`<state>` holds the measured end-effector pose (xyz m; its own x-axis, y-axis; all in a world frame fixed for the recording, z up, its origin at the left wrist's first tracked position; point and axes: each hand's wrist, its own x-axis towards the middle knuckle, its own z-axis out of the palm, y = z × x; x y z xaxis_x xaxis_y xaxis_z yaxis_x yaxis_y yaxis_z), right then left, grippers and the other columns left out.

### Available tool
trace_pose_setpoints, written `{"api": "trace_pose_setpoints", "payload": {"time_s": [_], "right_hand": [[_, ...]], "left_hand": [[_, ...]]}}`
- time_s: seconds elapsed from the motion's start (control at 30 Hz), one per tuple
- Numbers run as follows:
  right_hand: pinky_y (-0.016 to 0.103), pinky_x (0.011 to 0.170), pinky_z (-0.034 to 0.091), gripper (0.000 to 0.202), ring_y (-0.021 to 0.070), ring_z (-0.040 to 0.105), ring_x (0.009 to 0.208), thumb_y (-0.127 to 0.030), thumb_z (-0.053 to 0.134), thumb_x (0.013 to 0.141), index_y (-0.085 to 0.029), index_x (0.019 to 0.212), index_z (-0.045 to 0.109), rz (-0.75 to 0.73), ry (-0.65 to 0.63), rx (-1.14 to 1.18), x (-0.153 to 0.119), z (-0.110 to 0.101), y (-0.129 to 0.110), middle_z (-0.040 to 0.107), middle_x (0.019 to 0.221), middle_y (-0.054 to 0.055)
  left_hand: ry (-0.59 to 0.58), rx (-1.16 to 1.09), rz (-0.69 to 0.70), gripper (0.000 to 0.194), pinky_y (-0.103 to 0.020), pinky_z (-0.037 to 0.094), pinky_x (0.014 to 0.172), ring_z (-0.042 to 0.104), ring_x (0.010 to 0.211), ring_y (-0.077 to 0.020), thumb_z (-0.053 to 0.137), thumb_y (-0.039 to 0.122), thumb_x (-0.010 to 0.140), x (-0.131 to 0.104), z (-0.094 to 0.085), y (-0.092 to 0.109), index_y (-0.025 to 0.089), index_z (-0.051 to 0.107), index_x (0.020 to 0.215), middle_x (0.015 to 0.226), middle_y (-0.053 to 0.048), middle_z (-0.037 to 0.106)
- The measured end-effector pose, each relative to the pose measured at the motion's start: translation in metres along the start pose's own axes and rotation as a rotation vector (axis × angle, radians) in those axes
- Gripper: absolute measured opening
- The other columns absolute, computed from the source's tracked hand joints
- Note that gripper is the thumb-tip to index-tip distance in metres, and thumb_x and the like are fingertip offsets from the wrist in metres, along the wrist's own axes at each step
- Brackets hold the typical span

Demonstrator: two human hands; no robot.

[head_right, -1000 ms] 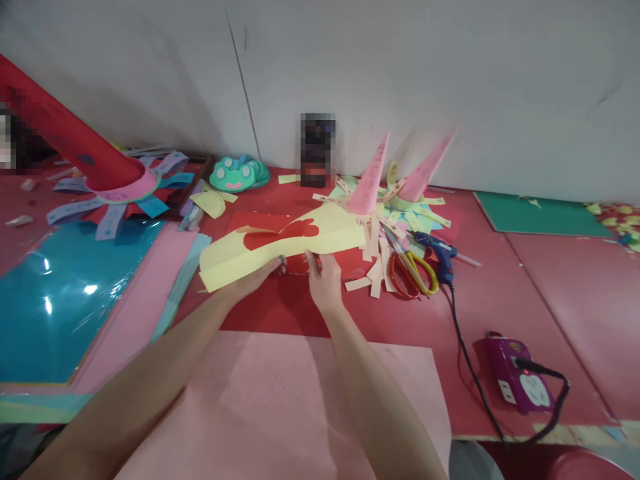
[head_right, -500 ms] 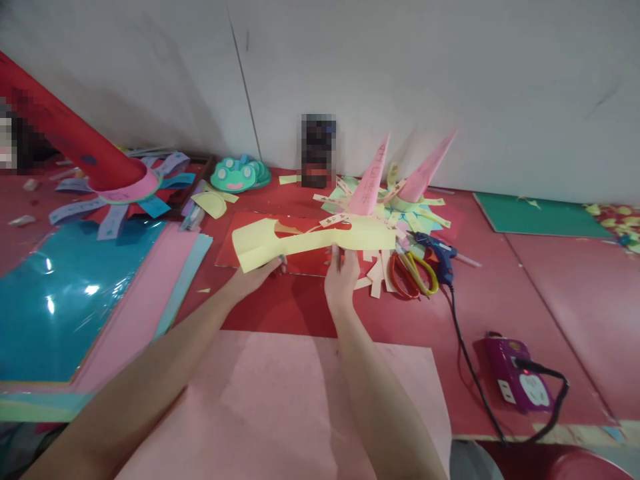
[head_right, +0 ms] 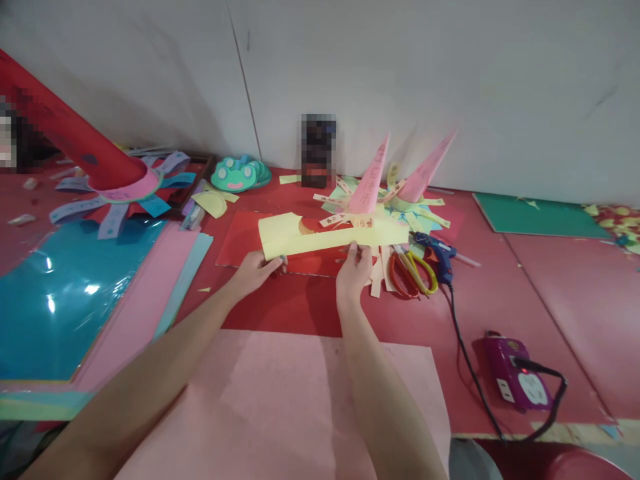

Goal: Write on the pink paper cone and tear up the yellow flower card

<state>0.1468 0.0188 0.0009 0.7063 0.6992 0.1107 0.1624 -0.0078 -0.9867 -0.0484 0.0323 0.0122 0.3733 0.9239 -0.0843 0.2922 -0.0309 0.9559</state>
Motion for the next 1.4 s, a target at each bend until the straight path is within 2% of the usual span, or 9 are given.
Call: {"api": "trace_pose_setpoints", "payload": {"time_s": [0.17, 0.3, 0.43, 0.53, 0.67, 0.8, 0.97, 1.2, 1.4], "right_hand": [[0.024, 0.052, 0.051, 0.030, 0.0099, 0.054, 0.060, -0.050, 0.051, 0.077, -0.020, 0.077, 0.048, 0.038, 0.009, 0.121, 0.001, 0.001, 0.003, 0.053, 0.071, -0.002], [0.022, 0.051, 0.049, 0.032, 0.0102, 0.057, 0.063, -0.051, 0.056, 0.073, -0.020, 0.079, 0.052, 0.107, -0.184, 0.243, -0.001, 0.003, 0.002, 0.054, 0.071, -0.003], [0.021, 0.050, 0.048, 0.029, 0.0096, 0.056, 0.060, -0.046, 0.062, 0.071, -0.018, 0.078, 0.059, 0.114, -0.388, 0.224, -0.009, 0.005, -0.003, 0.060, 0.069, -0.002], [0.020, 0.049, 0.046, 0.026, 0.0096, 0.056, 0.060, -0.042, 0.065, 0.070, -0.017, 0.077, 0.061, 0.126, -0.449, 0.248, -0.017, 0.007, -0.007, 0.062, 0.067, -0.001], [0.022, 0.047, 0.046, 0.028, 0.0103, 0.056, 0.056, -0.043, 0.067, 0.068, -0.017, 0.078, 0.063, 0.173, -0.532, 0.272, -0.028, 0.010, -0.012, 0.065, 0.066, 0.000], [0.025, 0.050, 0.048, 0.032, 0.0116, 0.057, 0.053, -0.045, 0.067, 0.066, -0.015, 0.076, 0.066, 0.169, -0.646, 0.178, -0.035, 0.013, -0.013, 0.067, 0.066, 0.001], [0.027, 0.056, 0.051, 0.034, 0.0167, 0.064, 0.066, -0.046, 0.066, 0.067, -0.015, 0.080, 0.069, 0.127, -0.680, 0.107, -0.038, 0.015, -0.012, 0.071, 0.080, 0.006], [0.025, 0.050, 0.050, 0.031, 0.0150, 0.061, 0.059, -0.045, 0.063, 0.070, -0.014, 0.076, 0.067, 0.127, -0.782, 0.080, -0.036, 0.014, -0.012, 0.069, 0.068, 0.003], [0.024, 0.049, 0.048, 0.028, 0.0131, 0.058, 0.053, -0.045, 0.059, 0.073, -0.017, 0.075, 0.063, 0.062, -0.773, 0.011, -0.038, 0.014, -0.012, 0.067, 0.069, 0.002]], "left_hand": [[-0.001, -0.005, 0.005, 0.022, -0.023, 0.048, 0.060, 0.061, 0.063, -0.0124, 0.046, 0.033, 0.079, 0.001, 0.000, -0.002, 0.014, 0.058, 0.077, 0.069, -0.003, 0.063], [0.001, -0.027, 0.001, 0.024, -0.024, 0.048, 0.060, 0.061, 0.063, -0.0129, 0.046, 0.035, 0.079, 0.001, -0.001, -0.003, 0.015, 0.058, 0.077, 0.069, -0.003, 0.063], [-0.025, -0.023, -0.003, 0.026, -0.024, 0.047, 0.058, 0.061, 0.065, -0.0139, 0.046, 0.037, 0.080, 0.000, -0.002, -0.004, 0.015, 0.058, 0.077, 0.069, -0.003, 0.064], [-0.039, 0.001, 0.045, 0.025, -0.024, 0.047, 0.060, 0.061, 0.066, -0.0140, 0.046, 0.037, 0.080, -0.001, -0.001, -0.002, 0.015, 0.058, 0.077, 0.070, -0.003, 0.064], [-0.015, -0.014, 0.125, 0.020, -0.027, 0.050, 0.069, 0.060, 0.066, -0.0141, 0.050, 0.034, 0.080, -0.001, 0.001, 0.001, 0.017, 0.057, 0.074, 0.069, -0.002, 0.064], [-0.067, 0.031, 0.112, 0.022, -0.028, 0.050, 0.073, 0.062, 0.069, -0.0156, 0.050, 0.036, 0.081, -0.001, 0.001, -0.001, 0.019, 0.061, 0.073, 0.070, -0.002, 0.065], [-0.090, 0.045, 0.108, 0.023, -0.028, 0.050, 0.079, 0.062, 0.085, -0.0166, 0.051, 0.038, 0.082, -0.001, 0.000, -0.008, 0.020, 0.064, 0.089, 0.091, -0.004, 0.068], [-0.151, 0.024, 0.166, 0.024, -0.027, 0.051, 0.074, 0.061, 0.077, -0.0154, 0.046, 0.037, 0.085, 0.002, -0.003, -0.018, 0.018, 0.061, 0.082, 0.082, -0.005, 0.067], [-0.163, 0.023, 0.159, 0.026, -0.027, 0.050, 0.073, 0.060, 0.073, -0.0141, 0.045, 0.038, 0.084, 0.002, -0.001, -0.015, 0.017, 0.058, 0.074, 0.078, -0.005, 0.065]]}}
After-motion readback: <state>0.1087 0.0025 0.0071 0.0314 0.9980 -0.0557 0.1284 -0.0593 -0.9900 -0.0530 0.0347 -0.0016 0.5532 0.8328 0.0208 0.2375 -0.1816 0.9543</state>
